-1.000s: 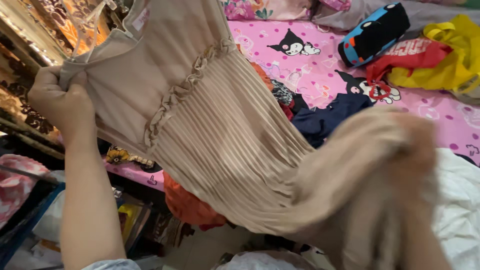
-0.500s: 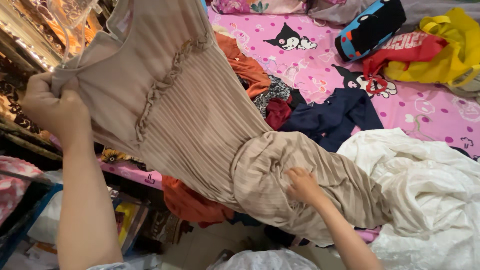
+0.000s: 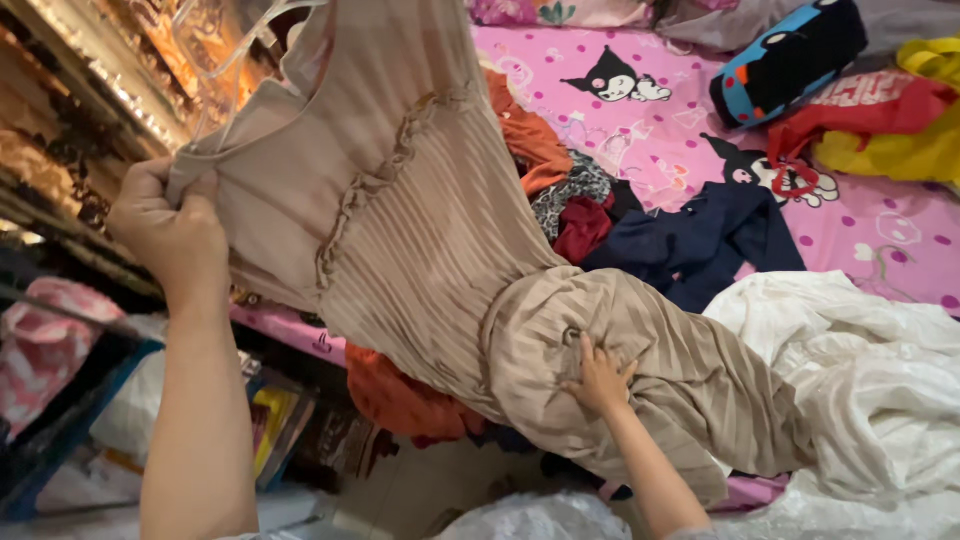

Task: The person picks up a checkered dress from a pile on the bed, places it on a hanger, and hangs it in a wardrobe. They repeat this process with a pink dress and a beige pleated top, organizing the items by hanging them in the closet.

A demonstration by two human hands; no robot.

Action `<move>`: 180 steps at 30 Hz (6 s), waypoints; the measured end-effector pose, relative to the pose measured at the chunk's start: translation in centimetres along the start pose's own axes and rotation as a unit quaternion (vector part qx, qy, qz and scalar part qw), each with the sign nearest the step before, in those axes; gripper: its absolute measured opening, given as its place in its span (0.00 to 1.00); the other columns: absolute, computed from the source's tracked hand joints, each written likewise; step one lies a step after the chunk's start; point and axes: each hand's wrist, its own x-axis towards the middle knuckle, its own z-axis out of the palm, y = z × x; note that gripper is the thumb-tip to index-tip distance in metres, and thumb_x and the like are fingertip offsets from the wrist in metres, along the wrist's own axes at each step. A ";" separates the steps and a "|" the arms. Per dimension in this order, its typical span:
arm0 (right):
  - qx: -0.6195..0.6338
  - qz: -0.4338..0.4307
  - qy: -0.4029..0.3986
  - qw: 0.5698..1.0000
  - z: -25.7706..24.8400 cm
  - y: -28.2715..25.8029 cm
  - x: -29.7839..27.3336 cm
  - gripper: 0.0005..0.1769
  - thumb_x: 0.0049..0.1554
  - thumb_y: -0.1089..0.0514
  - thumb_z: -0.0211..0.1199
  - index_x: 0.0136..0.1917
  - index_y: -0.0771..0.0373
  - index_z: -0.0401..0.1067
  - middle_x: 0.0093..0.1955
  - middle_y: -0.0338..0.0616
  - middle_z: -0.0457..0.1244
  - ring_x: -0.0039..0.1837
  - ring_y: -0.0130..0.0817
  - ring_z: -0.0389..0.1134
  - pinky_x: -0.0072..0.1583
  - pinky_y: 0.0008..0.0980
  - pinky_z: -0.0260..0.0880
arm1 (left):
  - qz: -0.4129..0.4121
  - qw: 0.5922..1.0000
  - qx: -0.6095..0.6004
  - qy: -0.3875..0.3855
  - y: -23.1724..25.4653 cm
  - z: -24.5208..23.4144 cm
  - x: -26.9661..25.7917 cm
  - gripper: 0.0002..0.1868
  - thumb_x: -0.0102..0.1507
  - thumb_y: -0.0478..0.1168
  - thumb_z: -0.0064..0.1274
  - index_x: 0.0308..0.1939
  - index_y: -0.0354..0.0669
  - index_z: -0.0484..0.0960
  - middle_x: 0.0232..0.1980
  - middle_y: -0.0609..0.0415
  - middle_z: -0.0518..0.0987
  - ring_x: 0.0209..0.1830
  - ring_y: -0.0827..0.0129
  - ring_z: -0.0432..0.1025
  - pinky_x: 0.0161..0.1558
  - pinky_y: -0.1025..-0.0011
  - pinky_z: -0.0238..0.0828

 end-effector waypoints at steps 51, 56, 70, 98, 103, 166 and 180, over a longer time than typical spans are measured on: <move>0.508 -0.493 0.299 0.639 -22.3 9.6 -18.3 0.20 0.51 0.73 0.60 0.59 0.76 0.71 0.59 0.58 0.67 0.59 0.42 0.71 0.66 0.33 0.69 | -0.041 0.983 0.164 0.067 26.3 -6.6 -16.5 0.05 0.68 0.30 0.62 0.47 0.33 0.83 0.39 0.62 0.81 0.38 0.84 0.69 0.43 0.81 0.67; 0.489 -0.535 0.265 0.636 -22.8 7.9 -18.2 0.20 0.49 0.74 0.59 0.57 0.75 0.72 0.58 0.58 0.67 0.59 0.44 0.72 0.65 0.34 0.70 | -0.081 0.981 0.157 0.086 28.6 -8.1 -19.4 0.04 0.69 0.31 0.61 0.46 0.34 0.84 0.38 0.64 0.78 0.37 0.85 0.66 0.39 0.81 0.63; 0.466 -0.580 0.206 0.636 -21.6 6.3 -18.5 0.18 0.48 0.74 0.57 0.52 0.71 0.74 0.56 0.57 0.68 0.58 0.48 0.73 0.61 0.35 0.71 | -0.027 0.964 0.224 0.143 30.4 -13.2 -22.6 0.06 0.68 0.29 0.61 0.49 0.32 0.83 0.39 0.62 0.80 0.37 0.84 0.68 0.41 0.82 0.66; 0.356 -0.704 -0.293 0.540 -4.1 -8.5 -31.8 0.16 0.51 0.73 0.65 0.53 0.68 0.71 0.44 0.45 0.59 0.44 0.38 0.64 0.45 0.30 0.65 | 0.007 0.860 0.438 0.263 47.3 -29.5 -32.2 0.04 0.69 0.30 0.60 0.46 0.31 0.82 0.43 0.56 0.82 0.41 0.79 0.71 0.47 0.78 0.69; 0.334 -0.727 -0.361 0.479 -2.1 -10.1 -32.7 0.18 0.53 0.73 0.64 0.57 0.68 0.71 0.49 0.46 0.62 0.49 0.40 0.67 0.51 0.31 0.67 | -0.024 0.809 0.511 0.291 48.9 -31.5 -36.0 0.05 0.72 0.30 0.64 0.45 0.29 0.84 0.37 0.55 0.81 0.36 0.78 0.69 0.42 0.77 0.67; 0.150 -0.485 -0.464 0.726 3.3 -10.0 -7.1 0.16 0.61 0.55 0.66 0.55 0.69 0.80 0.45 0.42 0.70 0.46 0.31 0.68 0.50 0.35 0.70 | 0.043 0.797 0.536 0.275 47.4 -42.5 -38.1 0.08 0.61 0.21 0.55 0.43 0.29 0.78 0.42 0.51 0.79 0.39 0.70 0.71 0.45 0.74 0.67; 0.445 -0.337 -0.720 0.413 -11.4 -12.0 -28.7 0.39 0.55 0.69 0.59 0.78 0.61 0.52 0.68 0.44 0.65 0.64 0.37 0.70 0.60 0.38 0.73 | 0.048 0.738 0.599 0.308 50.5 -41.6 -39.9 0.08 0.58 0.21 0.53 0.40 0.29 0.78 0.41 0.50 0.82 0.37 0.69 0.72 0.46 0.73 0.71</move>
